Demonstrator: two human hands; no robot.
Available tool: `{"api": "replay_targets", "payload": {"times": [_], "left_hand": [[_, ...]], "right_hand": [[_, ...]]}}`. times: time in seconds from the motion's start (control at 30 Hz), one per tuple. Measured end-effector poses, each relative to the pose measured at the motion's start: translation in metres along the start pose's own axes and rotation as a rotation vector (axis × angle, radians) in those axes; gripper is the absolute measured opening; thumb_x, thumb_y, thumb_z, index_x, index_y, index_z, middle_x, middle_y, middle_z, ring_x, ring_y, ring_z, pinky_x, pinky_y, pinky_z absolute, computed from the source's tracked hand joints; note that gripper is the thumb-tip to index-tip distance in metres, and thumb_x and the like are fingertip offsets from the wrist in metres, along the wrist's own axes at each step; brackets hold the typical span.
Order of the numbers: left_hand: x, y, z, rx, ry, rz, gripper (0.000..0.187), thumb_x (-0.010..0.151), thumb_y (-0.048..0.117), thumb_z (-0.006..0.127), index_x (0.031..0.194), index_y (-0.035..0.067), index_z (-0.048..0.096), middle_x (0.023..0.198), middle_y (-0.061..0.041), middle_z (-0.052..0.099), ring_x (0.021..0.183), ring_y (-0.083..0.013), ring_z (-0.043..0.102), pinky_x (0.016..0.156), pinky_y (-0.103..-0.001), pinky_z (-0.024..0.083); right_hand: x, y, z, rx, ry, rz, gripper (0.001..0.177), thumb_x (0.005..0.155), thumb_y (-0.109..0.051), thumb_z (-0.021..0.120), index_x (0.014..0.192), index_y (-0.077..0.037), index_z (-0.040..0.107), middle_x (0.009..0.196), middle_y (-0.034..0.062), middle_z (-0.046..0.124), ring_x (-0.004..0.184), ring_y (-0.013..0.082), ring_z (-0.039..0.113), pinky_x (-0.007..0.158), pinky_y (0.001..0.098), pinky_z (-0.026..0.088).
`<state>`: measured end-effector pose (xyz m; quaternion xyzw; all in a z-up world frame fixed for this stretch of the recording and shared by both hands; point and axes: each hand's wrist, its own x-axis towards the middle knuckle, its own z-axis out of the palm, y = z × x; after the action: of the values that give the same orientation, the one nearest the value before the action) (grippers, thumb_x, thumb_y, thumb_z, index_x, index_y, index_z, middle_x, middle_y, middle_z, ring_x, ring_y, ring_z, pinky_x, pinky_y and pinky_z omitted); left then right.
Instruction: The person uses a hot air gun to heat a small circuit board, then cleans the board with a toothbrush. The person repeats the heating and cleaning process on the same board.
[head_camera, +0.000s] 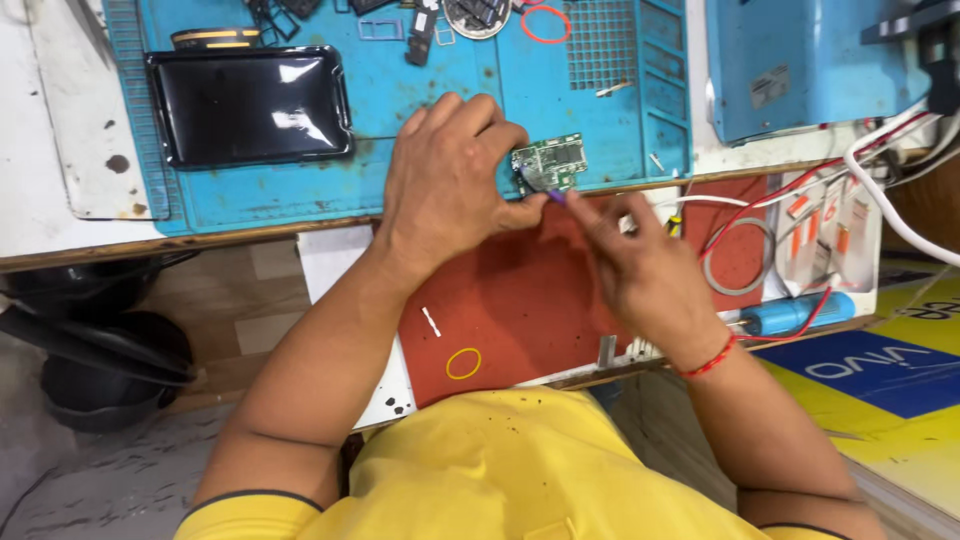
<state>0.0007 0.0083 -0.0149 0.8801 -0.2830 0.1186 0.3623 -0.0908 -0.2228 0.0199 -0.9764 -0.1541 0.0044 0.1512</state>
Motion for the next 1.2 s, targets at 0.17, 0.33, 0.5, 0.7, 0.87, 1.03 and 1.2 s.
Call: {"api": "replay_targets", "payload": {"times": [0.17,0.33,0.5,0.7,0.87,1.03,1.2], "left_hand": [[-0.001,-0.002,0.002,-0.006,0.02,0.013,0.049,0.063,0.038,0.095,0.097,0.01,0.075,0.094,-0.004,0.059,0.093,-0.0262,0.057,0.082,-0.042,0.046],[0.0,-0.006,0.001,0.009,-0.027,0.027,0.049,0.063,0.04,0.098,0.097,0.011,0.075,0.094,-0.002,0.059,0.092,-0.0264,0.056,0.08,-0.043,0.046],[0.001,-0.012,0.002,-0.02,-0.011,0.074,0.046,0.066,0.035,0.098,0.098,0.012,0.074,0.096,-0.004,0.063,0.094,-0.0276,0.06,0.081,-0.044,0.046],[-0.006,-0.01,0.002,-0.079,-0.017,0.049,0.046,0.071,0.032,0.098,0.104,0.012,0.072,0.101,-0.004,0.067,0.096,-0.0287,0.062,0.084,-0.044,0.047],[0.0,-0.007,-0.003,-0.052,0.025,0.082,0.047,0.068,0.032,0.099,0.1,0.011,0.072,0.098,-0.005,0.065,0.094,-0.0292,0.062,0.082,-0.044,0.046],[-0.003,-0.009,0.002,-0.093,-0.028,0.07,0.046,0.072,0.033,0.099,0.101,0.009,0.073,0.1,-0.002,0.067,0.094,-0.0268,0.062,0.081,-0.045,0.045],[-0.003,-0.011,0.001,-0.048,0.003,0.091,0.046,0.071,0.034,0.099,0.099,0.009,0.073,0.101,-0.004,0.064,0.101,-0.0271,0.06,0.088,-0.044,0.047]], "right_hand": [[-0.007,0.006,-0.004,-0.138,-0.066,-0.047,0.056,0.087,-0.004,0.062,0.141,-0.016,0.063,0.109,0.0107,0.064,0.071,0.035,0.065,0.053,0.0454,0.052],[-0.005,0.009,-0.007,-0.09,-0.016,-0.048,0.047,0.098,-0.006,0.064,0.144,-0.018,0.064,0.108,0.0091,0.062,0.076,0.034,0.066,0.059,0.0446,0.053],[0.006,0.012,-0.017,-0.216,-0.002,-0.092,0.051,0.094,-0.003,0.068,0.143,-0.015,0.065,0.11,0.0147,0.062,0.067,0.0345,0.063,0.054,0.044,0.051],[-0.006,0.009,-0.013,-0.026,-0.048,-0.052,0.052,0.099,0.003,0.066,0.147,-0.017,0.064,0.109,0.013,0.06,0.068,0.0317,0.063,0.06,0.0432,0.052],[-0.007,-0.002,0.003,0.083,0.006,-0.04,0.059,0.088,0.002,0.061,0.145,-0.015,0.065,0.111,0.0119,0.06,0.074,0.0322,0.066,0.064,0.0434,0.055],[-0.007,0.001,-0.005,-0.175,0.038,-0.015,0.048,0.1,-0.001,0.065,0.147,-0.012,0.063,0.109,0.0141,0.061,0.07,0.0331,0.064,0.053,0.0428,0.049],[-0.008,0.002,-0.006,-0.121,0.009,0.005,0.05,0.101,-0.003,0.064,0.148,-0.019,0.061,0.109,0.013,0.061,0.068,0.0325,0.063,0.056,0.044,0.05]]}}
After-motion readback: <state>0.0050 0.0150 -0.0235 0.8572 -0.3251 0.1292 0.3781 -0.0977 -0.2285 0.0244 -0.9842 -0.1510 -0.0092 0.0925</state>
